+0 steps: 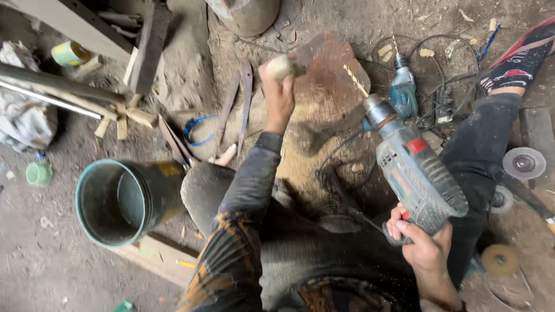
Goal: The person uses a corded power drill to bore a hole into a small wooden handle held in the left hand. The handle is positioned over a wooden stump, and the drill is operated with the right hand.
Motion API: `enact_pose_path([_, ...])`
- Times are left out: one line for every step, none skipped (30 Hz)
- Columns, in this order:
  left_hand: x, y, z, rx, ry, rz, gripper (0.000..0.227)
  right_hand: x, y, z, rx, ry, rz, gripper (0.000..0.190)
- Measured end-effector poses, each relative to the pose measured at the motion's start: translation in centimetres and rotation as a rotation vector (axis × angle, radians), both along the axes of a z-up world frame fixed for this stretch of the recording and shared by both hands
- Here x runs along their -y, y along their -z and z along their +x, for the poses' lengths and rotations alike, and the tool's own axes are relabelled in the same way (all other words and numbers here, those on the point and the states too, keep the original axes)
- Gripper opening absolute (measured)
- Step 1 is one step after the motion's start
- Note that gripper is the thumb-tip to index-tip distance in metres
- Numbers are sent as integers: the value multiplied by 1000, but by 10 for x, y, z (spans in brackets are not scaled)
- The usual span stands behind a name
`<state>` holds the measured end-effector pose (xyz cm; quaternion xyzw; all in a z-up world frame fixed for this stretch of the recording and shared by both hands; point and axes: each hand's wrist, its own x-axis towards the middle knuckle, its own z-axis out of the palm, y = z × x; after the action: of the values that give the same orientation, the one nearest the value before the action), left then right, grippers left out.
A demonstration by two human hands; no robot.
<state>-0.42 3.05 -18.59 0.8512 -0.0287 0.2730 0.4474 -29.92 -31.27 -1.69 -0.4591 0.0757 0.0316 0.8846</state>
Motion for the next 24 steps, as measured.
enact_pose_path([-3,-1,2,-184,6,-20,45,-3,1,3,21,-1,-19,26])
enact_pose_path([-5,-4,-1,-360,7,-41,59,-5,1,2,13,-5,-17,26])
enact_pose_path([-6,-8,-6,-535,9,-61,73,-7,1,1,5,-10,-14,26])
enact_pose_path([-1,-11,-8,-394,31,6,62,-5,-1,6,-3,-20,-22,25])
enact_pose_path([3,-15,-8,-303,48,30,57,-3,-3,10,-7,-32,-41,25])
enact_pose_path([8,-21,-3,-242,82,-4,52,-4,-6,9,-13,-26,-58,24])
enact_pose_path([13,-28,7,-193,116,-99,47,-5,-7,9,-20,-21,-75,24])
enact_pose_path([15,-26,-13,-176,139,-209,42,-2,-8,-3,-38,-30,-92,22])
enact_pose_path([18,-26,-30,-201,141,-368,37,0,-8,-14,-57,-40,-110,21])
enact_pose_path([13,-38,-16,-216,147,-523,33,-3,-5,-7,-26,-41,-119,20])
enact_pose_path([9,-52,-4,-250,132,-679,28,-5,-4,-3,5,-53,-110,23])
enact_pose_path([2,-66,-1,-310,92,-842,27,-4,-4,-2,37,-81,-99,25])
enact_pose_path([-5,-81,0,-312,113,-1013,29,-4,-3,-3,69,-110,-89,28])
enact_pose_path([-13,-94,-1,-318,137,-1181,32,-6,-3,-3,75,-130,-63,32])
enact_pose_path([-20,-108,-4,-321,164,-1350,34,-10,-3,-4,80,-149,-38,35])
enact_pose_path([-26,-120,-11,-332,243,-1541,34,-12,-4,-6,82,-176,-16,39])
enact_pose_path([-31,-133,-17,-340,328,-1730,36,-15,-6,-8,82,-193,-16,43])
enact_pose_path([-35,-145,-21,-347,427,-1914,39,-19,-6,-10,86,-207,-18,47])
enact_pose_path([-39,-157,-26,-349,324,-1930,38,-22,-7,-10,91,-220,-19,51])
enact_pose_path([-40,-165,-30,-354,218,-1951,39,-24,-9,-13,93,-242,-35,47])
enact_pose_path([-40,-172,-34,-357,112,-1970,40,-25,-11,-15,96,-265,-50,44])
enact_pose_path([-41,-177,-37,-360,150,-2016,39,-26,-13,-16,98,-288,-68,41])
enact_pose_path([-46,-182,-37,-362,189,-2060,39,-28,-15,-16,110,-302,-98,40])
enact_pose_path([-50,-184,-38,-369,228,-2107,38,-29,-17,-18,119,-314,-130,40])
